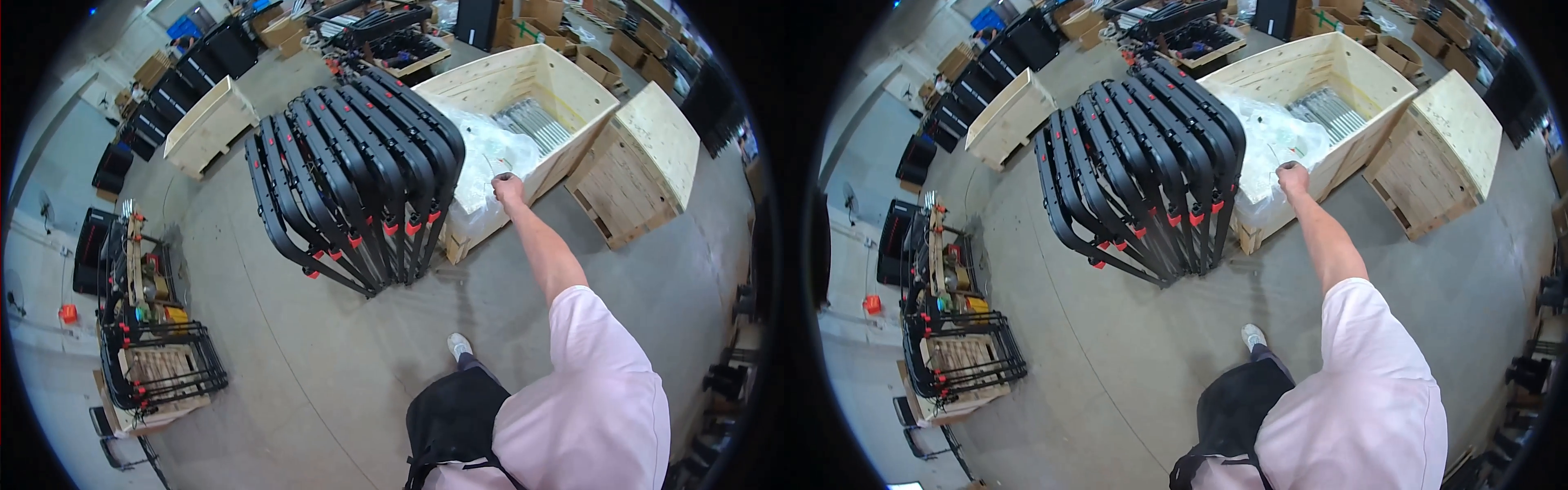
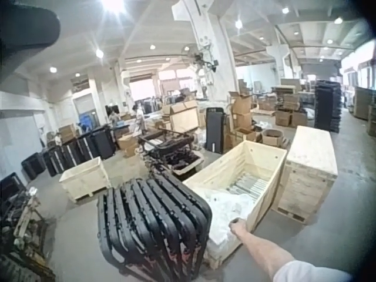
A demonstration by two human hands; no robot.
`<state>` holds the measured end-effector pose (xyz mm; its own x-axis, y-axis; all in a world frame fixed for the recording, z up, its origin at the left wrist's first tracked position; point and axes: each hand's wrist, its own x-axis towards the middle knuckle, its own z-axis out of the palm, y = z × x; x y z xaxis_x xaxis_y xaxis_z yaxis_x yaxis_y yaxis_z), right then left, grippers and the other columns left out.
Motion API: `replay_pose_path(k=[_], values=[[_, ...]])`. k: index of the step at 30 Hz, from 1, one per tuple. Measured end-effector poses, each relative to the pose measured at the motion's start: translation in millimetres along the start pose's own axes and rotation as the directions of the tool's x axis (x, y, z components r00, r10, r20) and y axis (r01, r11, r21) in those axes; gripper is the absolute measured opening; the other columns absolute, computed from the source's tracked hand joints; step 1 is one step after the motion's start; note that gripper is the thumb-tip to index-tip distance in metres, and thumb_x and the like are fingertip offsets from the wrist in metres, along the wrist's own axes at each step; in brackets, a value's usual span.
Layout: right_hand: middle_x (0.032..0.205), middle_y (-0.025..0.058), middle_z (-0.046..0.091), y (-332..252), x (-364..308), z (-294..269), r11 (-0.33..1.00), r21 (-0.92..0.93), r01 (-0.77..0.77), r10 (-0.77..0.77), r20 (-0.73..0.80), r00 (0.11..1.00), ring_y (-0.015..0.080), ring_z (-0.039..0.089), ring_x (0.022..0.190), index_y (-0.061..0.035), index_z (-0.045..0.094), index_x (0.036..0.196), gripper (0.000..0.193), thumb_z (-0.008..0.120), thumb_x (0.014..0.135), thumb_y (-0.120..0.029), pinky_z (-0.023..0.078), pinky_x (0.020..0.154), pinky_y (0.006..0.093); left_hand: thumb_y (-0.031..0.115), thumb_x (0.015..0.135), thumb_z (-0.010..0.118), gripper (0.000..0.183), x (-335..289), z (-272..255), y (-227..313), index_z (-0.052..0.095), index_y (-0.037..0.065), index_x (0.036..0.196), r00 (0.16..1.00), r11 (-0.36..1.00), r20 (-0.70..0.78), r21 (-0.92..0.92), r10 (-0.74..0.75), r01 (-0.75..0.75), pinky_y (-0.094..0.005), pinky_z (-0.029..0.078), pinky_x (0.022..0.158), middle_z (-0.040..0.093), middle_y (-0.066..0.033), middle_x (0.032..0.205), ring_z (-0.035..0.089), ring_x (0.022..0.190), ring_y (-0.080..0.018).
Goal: Assembling the internal electrical wiring and protective plastic casing for a piece of machinery, likely a treadmill.
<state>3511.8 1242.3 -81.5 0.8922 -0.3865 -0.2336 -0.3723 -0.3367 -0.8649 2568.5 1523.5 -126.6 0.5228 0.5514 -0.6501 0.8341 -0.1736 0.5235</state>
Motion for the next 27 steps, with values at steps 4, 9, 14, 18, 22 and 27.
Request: replay_pose_path(k=[4, 9, 14, 18, 22, 27], values=[[0.08, 0.0069, 0.07, 2.1, 10.1, 18.9, 0.998, -0.053, 0.019, -0.014, 0.085, 0.996, 0.0159, 0.066, 0.064, -0.0001, 0.072, 0.104, 0.023, 0.072, 0.085, -0.012, 0.055, 0.056, 0.0308, 0.043, 0.105, 0.042, 0.042, 5.2, 12.9, 15.0, 0.056, 0.006, 0.088, 0.998, 0.991, 0.012, -0.114, -0.069, 0.07, -0.0384, 0.046, 0.058, 0.06, -0.0075, 0.073, 0.056, 0.063, -0.0229], [0.091, 0.0126, 0.072, 16.8, -24.4, 27.0, 0.995, -0.095, 0.004, 0.01, 0.143, 0.99, 0.0194, 0.069, 0.071, 0.0025, 0.069, 0.122, 0.037, 0.066, 0.087, -0.009, 0.058, 0.06, 0.0335, 0.037, 0.102, 0.049, 0.035, -12.6, 33.8, 5.0, 0.059, 0.004, 0.093, 0.99, 0.952, 0.014, -0.271, -0.143, 0.141, -0.0381, 0.049, 0.06, 0.063, -0.0087, 0.075, 0.059, 0.064, -0.0225], [0.079, 0.01, 0.072, 64.0, -52.8, -3.5, 0.953, -0.201, 0.227, -0.218, 0.067, 0.974, 0.0172, 0.068, 0.067, 0.0028, 0.072, 0.104, 0.025, 0.061, 0.09, -0.014, 0.053, 0.056, 0.033, 0.031, 0.099, 0.056, 0.03, -14.8, 72.2, -13.4, 0.062, 0.002, 0.099, 0.991, 0.88, 0.017, -0.459, -0.133, 0.126, -0.0377, 0.051, 0.061, 0.066, -0.0099, 0.078, 0.062, 0.066, -0.0221], [0.075, 0.0111, 0.069, 111.6, -171.1, 28.8, 0.71, -0.581, 0.398, -0.282, 0.283, 0.917, 0.0194, 0.066, 0.064, -0.0011, 0.072, 0.09, 0.024, 0.062, 0.09, -0.022, 0.05, 0.056, 0.0358, 0.027, 0.096, 0.062, 0.027, -81.7, 81.1, -90.4, 0.064, 0.0, 0.103, 0.961, 0.765, -0.106, -0.631, -0.255, 0.134, -0.0375, 0.053, 0.062, 0.068, -0.0108, 0.08, 0.064, 0.067, -0.0218], [0.059, 0.0073, 0.057, 197.5, -319.8, 23.7, 0.743, -0.408, 0.531, -0.122, 0.698, 0.706, 0.0197, 0.058, 0.053, -0.0032, 0.062, 0.078, 0.014, 0.06, 0.085, -0.015, 0.044, 0.049, 0.0383, 0.025, 0.096, 0.062, 0.027, -111.8, 98.2, -148.3, 0.068, -0.002, 0.097, 0.747, 0.382, -0.018, -0.867, -0.665, 0.319, -0.0335, 0.047, 0.053, 0.068, -0.0091, 0.074, 0.062, 0.062, -0.0173], [0.066, 0.0121, 0.065, 306.5, -522.3, 68.3, 0.8, -0.366, 0.476, 0.372, 0.924, 0.086, 0.0241, 0.063, 0.052, 0.0005, 0.068, 0.087, 0.009, 0.063, 0.083, -0.005, 0.047, 0.04, 0.0375, 0.037, 0.095, 0.059, 0.04, -144.1, 77.3, -260.4, 0.071, 0.0, 0.105, 0.576, 0.432, -0.217, -0.862, -0.788, 0.265, -0.0388, 0.055, 0.072, 0.074, -0.013, 0.085, 0.071, 0.076, -0.0227]])
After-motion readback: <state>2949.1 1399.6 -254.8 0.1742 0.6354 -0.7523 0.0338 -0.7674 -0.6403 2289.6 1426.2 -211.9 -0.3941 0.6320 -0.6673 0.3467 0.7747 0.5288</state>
